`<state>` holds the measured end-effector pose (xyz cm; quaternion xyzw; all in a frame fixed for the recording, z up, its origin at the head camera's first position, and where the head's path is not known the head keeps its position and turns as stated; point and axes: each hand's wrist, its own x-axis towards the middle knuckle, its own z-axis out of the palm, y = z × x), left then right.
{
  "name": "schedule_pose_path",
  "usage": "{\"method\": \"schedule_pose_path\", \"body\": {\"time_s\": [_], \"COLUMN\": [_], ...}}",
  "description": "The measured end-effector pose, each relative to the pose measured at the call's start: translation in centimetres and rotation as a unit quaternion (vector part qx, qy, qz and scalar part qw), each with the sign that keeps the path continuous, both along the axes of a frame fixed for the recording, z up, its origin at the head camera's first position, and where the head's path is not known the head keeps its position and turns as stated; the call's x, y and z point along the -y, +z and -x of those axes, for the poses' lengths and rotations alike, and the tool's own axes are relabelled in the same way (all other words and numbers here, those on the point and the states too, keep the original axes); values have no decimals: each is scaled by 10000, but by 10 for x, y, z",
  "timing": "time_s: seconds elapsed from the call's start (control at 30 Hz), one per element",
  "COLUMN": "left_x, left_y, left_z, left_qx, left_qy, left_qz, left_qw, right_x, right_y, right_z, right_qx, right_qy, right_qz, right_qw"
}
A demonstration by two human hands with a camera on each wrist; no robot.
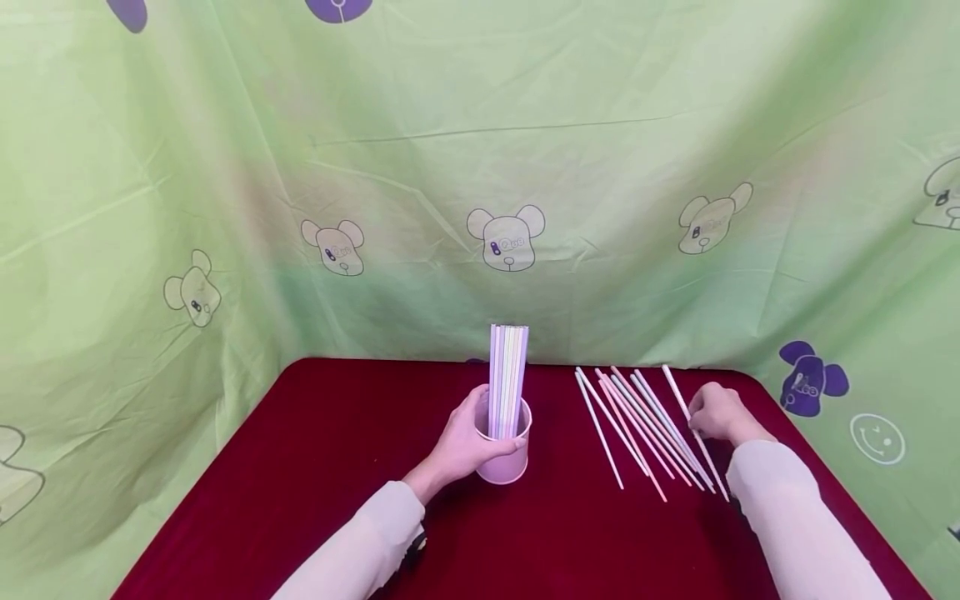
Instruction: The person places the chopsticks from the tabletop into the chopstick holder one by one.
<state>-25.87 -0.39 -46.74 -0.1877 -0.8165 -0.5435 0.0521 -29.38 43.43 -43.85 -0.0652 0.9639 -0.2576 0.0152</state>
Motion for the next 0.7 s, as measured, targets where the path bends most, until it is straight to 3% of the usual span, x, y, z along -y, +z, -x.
{"method": "schedule_pose_path", "body": {"time_s": [0.37, 0.7], "left_x": [1, 0], "left_y": [4, 3], "left_z": [0, -2], "left_qx": [-16, -38], "left_qy": [110, 68], "left_qz": [143, 124], "left_qw": [9998, 9999], "right_x": [24, 58], "right_y": [36, 51], "right_z": [-7, -13], "right_qx": [-627, -1195], "right_qy": [-20, -334], "right_qz": [722, 1094], "right_qw": [9954, 9862]}}
